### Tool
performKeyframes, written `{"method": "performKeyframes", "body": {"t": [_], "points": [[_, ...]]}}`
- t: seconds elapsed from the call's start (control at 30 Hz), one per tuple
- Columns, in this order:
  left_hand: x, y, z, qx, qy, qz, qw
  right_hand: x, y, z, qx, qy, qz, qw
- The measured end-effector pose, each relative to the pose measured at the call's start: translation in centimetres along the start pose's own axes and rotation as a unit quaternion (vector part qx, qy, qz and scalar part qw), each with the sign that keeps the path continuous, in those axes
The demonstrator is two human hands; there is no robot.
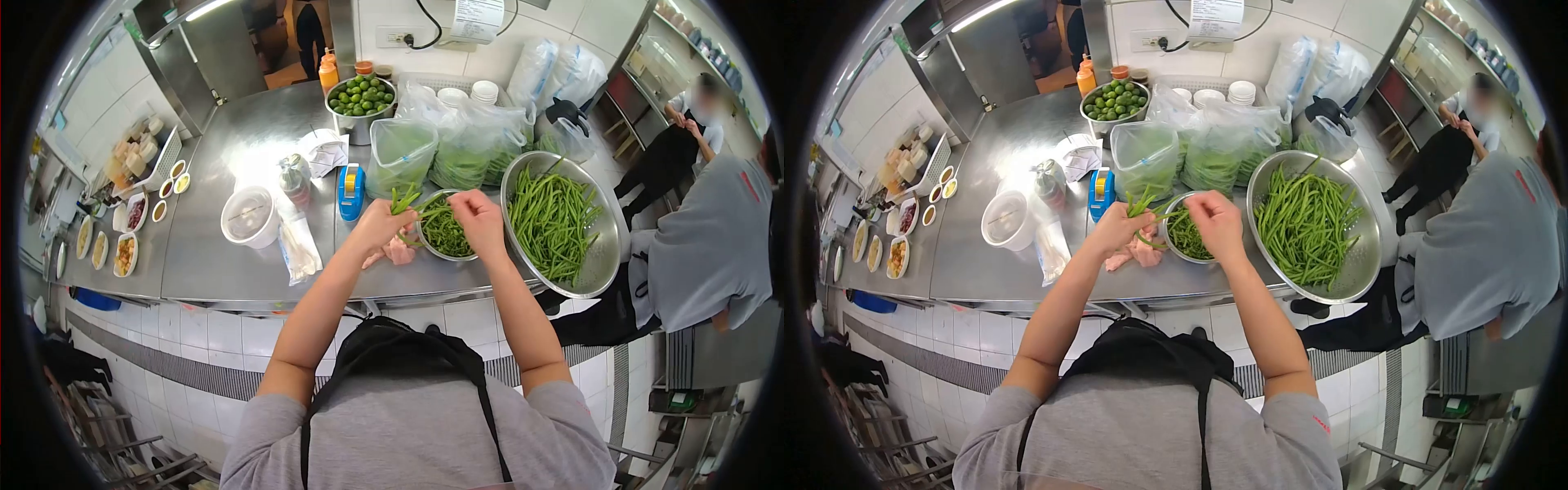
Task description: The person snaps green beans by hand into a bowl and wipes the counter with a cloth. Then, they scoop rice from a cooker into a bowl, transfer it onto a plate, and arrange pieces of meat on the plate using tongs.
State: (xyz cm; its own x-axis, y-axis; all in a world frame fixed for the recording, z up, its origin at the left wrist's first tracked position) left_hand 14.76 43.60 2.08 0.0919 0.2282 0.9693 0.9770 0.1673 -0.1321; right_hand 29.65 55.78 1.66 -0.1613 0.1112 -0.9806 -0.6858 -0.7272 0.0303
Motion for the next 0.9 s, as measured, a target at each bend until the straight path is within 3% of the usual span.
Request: {"method": "performKeyframes", "body": {"t": [0.03,0.07,0.1,0.23,0.3,0.33,0.37,0.4,0.43,0.5,0.53,0.57,0.6,0.63,0.67,0.73,0.8,0.83,0.87,0.9], "points": [[0.0,0.0,0.1,-0.002,0.001,0.015,1.000,-2.1,1.0,-0.4,-0.049,-0.115,-0.209,0.970],[-0.1,0.0,0.1,-0.005,0.001,0.029,1.000,-3.6,2.0,-1.1,-0.097,-0.219,-0.406,0.882],[-0.3,0.0,0.4,-0.010,0.000,0.030,0.999,-3.8,2.1,-1.5,-0.150,-0.187,-0.503,0.830],[-0.3,0.0,0.9,-0.045,0.021,0.024,0.998,-3.3,1.5,-1.6,-0.193,-0.161,-0.564,0.786],[0.5,0.2,0.6,-0.057,0.023,-0.016,0.998,-3.7,0.9,-1.7,-0.213,-0.070,-0.305,0.925],[0.7,0.4,0.3,-0.068,0.000,-0.060,0.996,-3.1,0.8,-1.8,-0.213,-0.069,-0.305,0.926],[0.6,0.5,0.1,-0.078,-0.025,-0.104,0.991,-1.6,0.6,-1.8,-0.209,-0.013,-0.104,0.972],[0.5,0.7,0.2,-0.079,-0.027,-0.103,0.991,-1.0,0.7,-1.9,-0.196,0.042,0.102,0.974],[0.4,0.8,0.5,-0.077,-0.019,-0.094,0.992,-1.0,0.6,-2.0,-0.196,0.042,0.103,0.974],[-0.3,0.7,1.1,-0.073,-0.010,-0.083,0.994,-1.9,-0.4,-1.7,-0.055,-0.011,-0.005,0.998],[-0.6,0.5,1.4,-0.060,0.013,-0.023,0.998,-2.5,-0.6,-1.3,-0.057,-0.012,-0.005,0.998],[-1.0,0.3,1.7,-0.049,0.035,0.037,0.998,-4.2,-0.6,-0.9,-0.066,-0.163,-0.215,0.961],[-0.4,0.4,1.4,-0.050,0.035,0.038,0.997,-5.4,-0.3,-0.9,-0.068,-0.301,-0.412,0.857],[0.1,0.4,1.2,-0.040,0.033,0.085,0.995,-5.5,-0.2,-0.8,-0.111,-0.285,-0.493,0.815],[0.8,0.5,0.8,-0.031,0.032,0.130,0.991,-5.4,-0.4,-0.7,-0.108,-0.283,-0.493,0.816],[1.6,0.4,0.6,-0.036,0.022,0.144,0.989,-4.3,-0.4,-0.3,-0.185,-0.213,-0.573,0.769],[1.7,0.5,0.6,-0.036,0.010,0.156,0.987,-3.7,0.2,-0.6,-0.148,-0.251,-0.540,0.790],[1.6,0.5,0.5,-0.034,0.023,0.120,0.992,-3.0,-0.1,-0.5,-0.120,-0.145,-0.331,0.925],[1.6,0.4,0.5,-0.032,0.036,0.084,0.995,-2.1,-0.3,-0.3,-0.083,-0.027,-0.098,0.991],[1.2,0.2,0.7,-0.030,0.035,0.082,0.996,-2.0,-0.3,-0.1,-0.041,-0.013,0.071,0.997]]}}
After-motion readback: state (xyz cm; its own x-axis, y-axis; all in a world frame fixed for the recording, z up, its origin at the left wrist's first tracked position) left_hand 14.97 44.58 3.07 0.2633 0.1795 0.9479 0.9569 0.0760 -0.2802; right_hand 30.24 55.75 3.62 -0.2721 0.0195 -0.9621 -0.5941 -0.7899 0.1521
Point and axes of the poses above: each hand's wrist, its own z-axis towards the middle knuckle, its own y-axis out of the palm, x = y × z, the point moved 3 cm from there along z, towards the middle knuckle, and after that the axes turned 11 degrees about -x, right-handed, at the moved point
